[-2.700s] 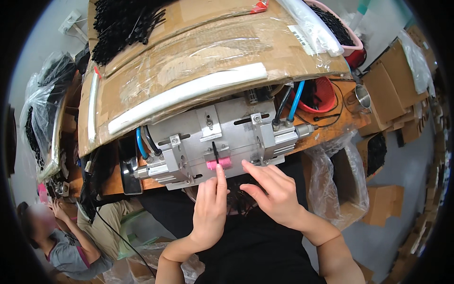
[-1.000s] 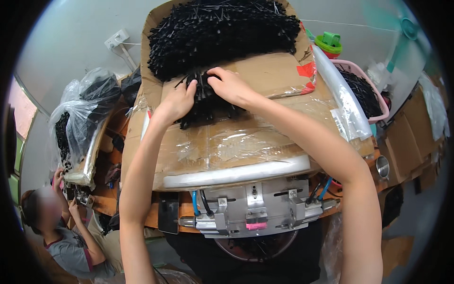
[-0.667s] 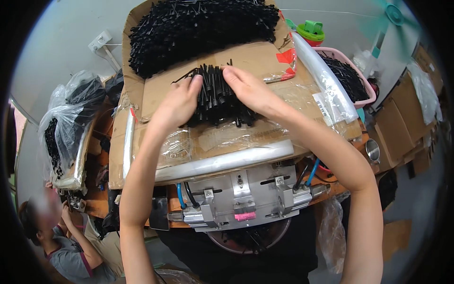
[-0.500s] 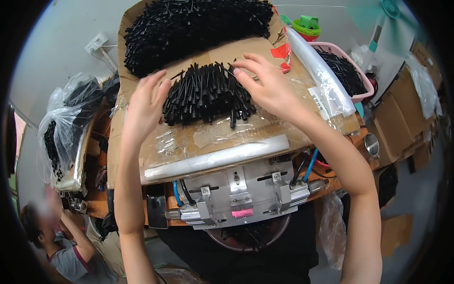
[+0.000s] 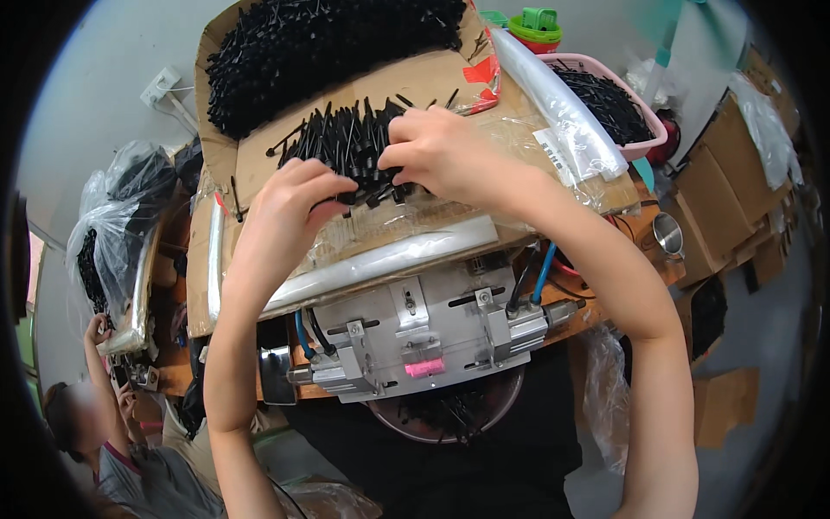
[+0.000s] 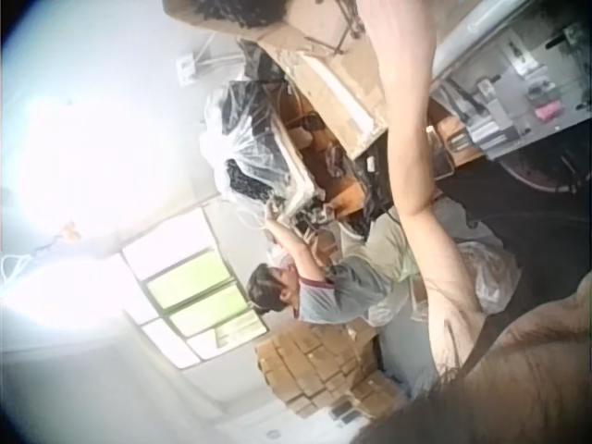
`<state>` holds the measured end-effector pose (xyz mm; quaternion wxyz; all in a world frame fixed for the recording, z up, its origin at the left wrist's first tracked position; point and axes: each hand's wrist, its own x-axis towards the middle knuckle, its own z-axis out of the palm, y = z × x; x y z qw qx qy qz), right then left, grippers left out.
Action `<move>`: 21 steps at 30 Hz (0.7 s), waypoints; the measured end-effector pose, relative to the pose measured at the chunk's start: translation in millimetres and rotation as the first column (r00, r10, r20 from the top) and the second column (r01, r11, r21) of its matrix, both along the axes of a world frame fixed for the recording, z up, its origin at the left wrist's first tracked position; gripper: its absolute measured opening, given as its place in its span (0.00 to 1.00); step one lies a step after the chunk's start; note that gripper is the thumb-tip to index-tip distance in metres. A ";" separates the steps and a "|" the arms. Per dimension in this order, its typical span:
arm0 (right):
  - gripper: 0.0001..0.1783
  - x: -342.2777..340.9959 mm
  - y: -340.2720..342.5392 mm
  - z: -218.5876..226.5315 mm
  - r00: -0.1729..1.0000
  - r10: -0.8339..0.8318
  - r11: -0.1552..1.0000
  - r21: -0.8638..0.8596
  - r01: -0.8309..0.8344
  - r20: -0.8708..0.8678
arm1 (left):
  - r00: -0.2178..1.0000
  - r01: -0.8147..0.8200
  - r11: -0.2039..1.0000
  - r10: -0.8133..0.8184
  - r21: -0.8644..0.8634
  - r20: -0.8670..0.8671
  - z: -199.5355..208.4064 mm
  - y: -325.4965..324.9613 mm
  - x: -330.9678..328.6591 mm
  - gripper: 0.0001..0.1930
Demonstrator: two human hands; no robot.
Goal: The person repeatedly picks up black cable ties from a cardboard box and inserts them into a metal jig on the table. They use a pink tool to secure or adjust the ties within the jig, then remove the ties and place them into a pink bowl below. The process is repeated continuously throughout the clip.
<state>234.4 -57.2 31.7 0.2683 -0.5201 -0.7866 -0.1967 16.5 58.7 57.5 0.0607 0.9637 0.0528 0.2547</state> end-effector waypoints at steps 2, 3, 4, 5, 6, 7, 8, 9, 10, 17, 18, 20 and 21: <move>0.11 2.6 -7.1 10.6 0.973 0.021 0.999 -0.031 -0.029 -0.229 | 0.997 0.077 0.996 -0.078 -0.046 -0.014 2.1 -7.5 -11.9 0.12; 0.11 3.0 -11.6 17.7 0.928 -0.012 0.995 -0.097 -0.026 -0.371 | 0.995 0.094 0.992 -0.097 -0.090 -0.025 1.5 -12.4 -18.1 0.13; 0.11 4.9 -13.4 20.6 0.863 -0.053 0.986 -0.163 -0.034 -0.503 | 0.993 0.101 0.985 -0.108 -0.139 -0.042 -3.3 -15.9 -24.7 0.13; 0.10 14.2 -6.8 16.6 0.725 -0.002 0.980 -0.145 -0.134 -0.689 | 0.991 0.107 0.976 -0.120 -0.188 -0.059 -9.0 -19.0 -31.8 0.13; 0.11 17.3 -5.7 20.9 0.645 -0.039 0.982 -0.149 -0.117 -0.763 | 0.989 0.111 0.965 -0.131 -0.237 -0.074 -13.7 -21.6 -39.2 0.14; 0.11 18.3 -5.9 28.2 0.556 -0.073 0.983 -0.155 -0.102 -0.828 | 0.980 0.115 0.953 -0.155 -0.280 -0.123 -18.7 -22.6 -45.5 0.14; 0.12 21.1 -4.5 33.7 0.460 -0.105 0.983 -0.163 -0.087 -0.882 | 0.987 0.091 0.947 -0.127 -0.308 -0.098 -23.5 -25.4 -49.0 0.14; 0.17 34.5 -7.3 38.5 0.496 -0.068 0.979 -0.154 -0.135 -0.866 | 0.992 0.076 0.939 -0.104 -0.336 -0.066 -27.2 -28.6 -50.3 0.14; 0.18 46.2 -9.8 41.2 0.422 -0.036 0.983 -0.108 -0.149 -0.906 | 0.996 0.058 0.931 -0.077 -0.361 -0.038 -27.7 -32.5 -52.3 0.14; 0.13 43.0 -45.6 51.1 -0.048 0.091 0.968 0.100 -0.230 -0.995 | 0.977 0.068 0.158 0.191 -0.985 0.098 -50.1 -63.8 -94.9 0.09; 0.13 43.5 -48.7 48.8 -0.049 0.083 0.967 0.092 -0.236 -0.995 | 0.967 0.108 0.012 0.229 -0.994 0.108 -55.4 -68.2 -96.6 0.09; 0.13 38.5 -54.8 45.5 -0.056 0.070 0.972 0.080 -0.222 -0.996 | 0.971 0.128 0.146 0.181 -0.981 0.154 -59.8 -77.7 -95.4 0.09; 0.13 32.1 -57.6 46.9 -0.061 0.073 0.975 0.084 -0.205 -0.995 | 0.972 0.141 0.219 0.155 -0.965 0.178 -59.0 -80.0 -95.7 0.09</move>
